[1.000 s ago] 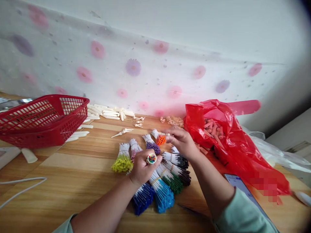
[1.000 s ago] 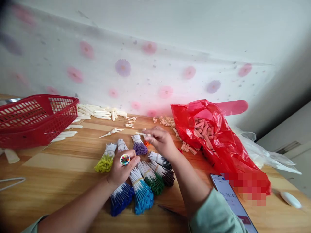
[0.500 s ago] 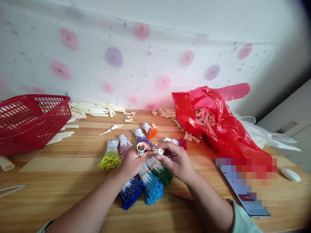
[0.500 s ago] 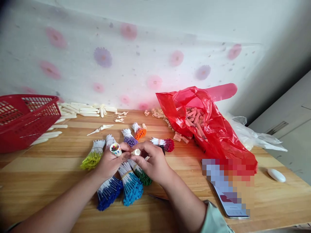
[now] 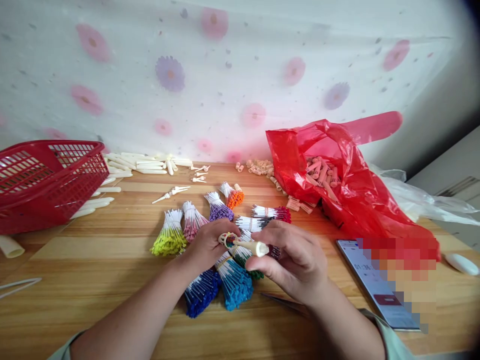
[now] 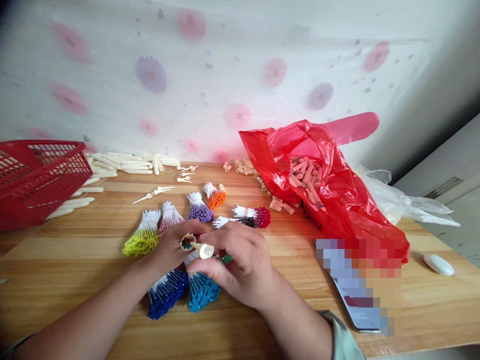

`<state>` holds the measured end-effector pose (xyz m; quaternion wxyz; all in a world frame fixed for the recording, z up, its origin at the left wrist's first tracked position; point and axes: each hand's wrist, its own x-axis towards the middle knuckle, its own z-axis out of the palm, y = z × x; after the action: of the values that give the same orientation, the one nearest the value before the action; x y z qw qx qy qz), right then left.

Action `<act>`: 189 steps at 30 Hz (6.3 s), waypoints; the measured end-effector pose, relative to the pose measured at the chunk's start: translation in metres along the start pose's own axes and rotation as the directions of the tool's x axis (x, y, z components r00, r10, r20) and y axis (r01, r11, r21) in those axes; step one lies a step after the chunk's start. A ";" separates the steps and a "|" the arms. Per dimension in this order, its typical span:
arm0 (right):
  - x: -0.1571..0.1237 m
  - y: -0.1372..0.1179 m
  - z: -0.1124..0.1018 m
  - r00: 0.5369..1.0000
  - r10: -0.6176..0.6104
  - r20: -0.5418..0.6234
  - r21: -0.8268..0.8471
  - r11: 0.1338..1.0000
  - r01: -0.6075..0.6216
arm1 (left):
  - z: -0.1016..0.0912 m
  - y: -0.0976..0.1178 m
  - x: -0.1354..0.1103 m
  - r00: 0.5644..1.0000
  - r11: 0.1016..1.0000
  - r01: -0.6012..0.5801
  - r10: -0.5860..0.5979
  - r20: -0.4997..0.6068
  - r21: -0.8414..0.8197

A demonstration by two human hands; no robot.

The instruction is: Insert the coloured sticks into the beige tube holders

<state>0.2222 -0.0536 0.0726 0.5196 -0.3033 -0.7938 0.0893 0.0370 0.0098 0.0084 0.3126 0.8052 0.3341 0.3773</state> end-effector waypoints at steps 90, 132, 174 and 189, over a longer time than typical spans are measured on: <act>-0.001 0.015 0.008 0.999 -0.012 -0.043 0.132 0.991 0.017 | -0.002 -0.007 -0.002 0.998 0.932 0.064 -0.051 0.048 -0.358; -0.008 0.043 0.020 0.916 0.399 0.038 0.116 0.909 -0.400 | 0.000 0.026 -0.004 0.970 0.969 0.184 -0.206 0.127 0.165; -0.003 -0.002 -0.004 0.998 -0.043 -0.045 -0.005 0.999 0.043 | -0.006 0.007 -0.001 0.994 1.000 0.021 -0.019 0.108 -0.018; -0.002 -0.002 0.002 0.999 -0.031 0.025 -0.007 0.999 0.032 | -0.006 0.011 0.001 0.987 0.994 -0.079 0.068 0.146 0.071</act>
<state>0.2206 -0.0560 0.0707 0.5098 -0.2916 -0.8052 0.0818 0.0361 0.0055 0.0202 0.2906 0.8534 0.2950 0.3166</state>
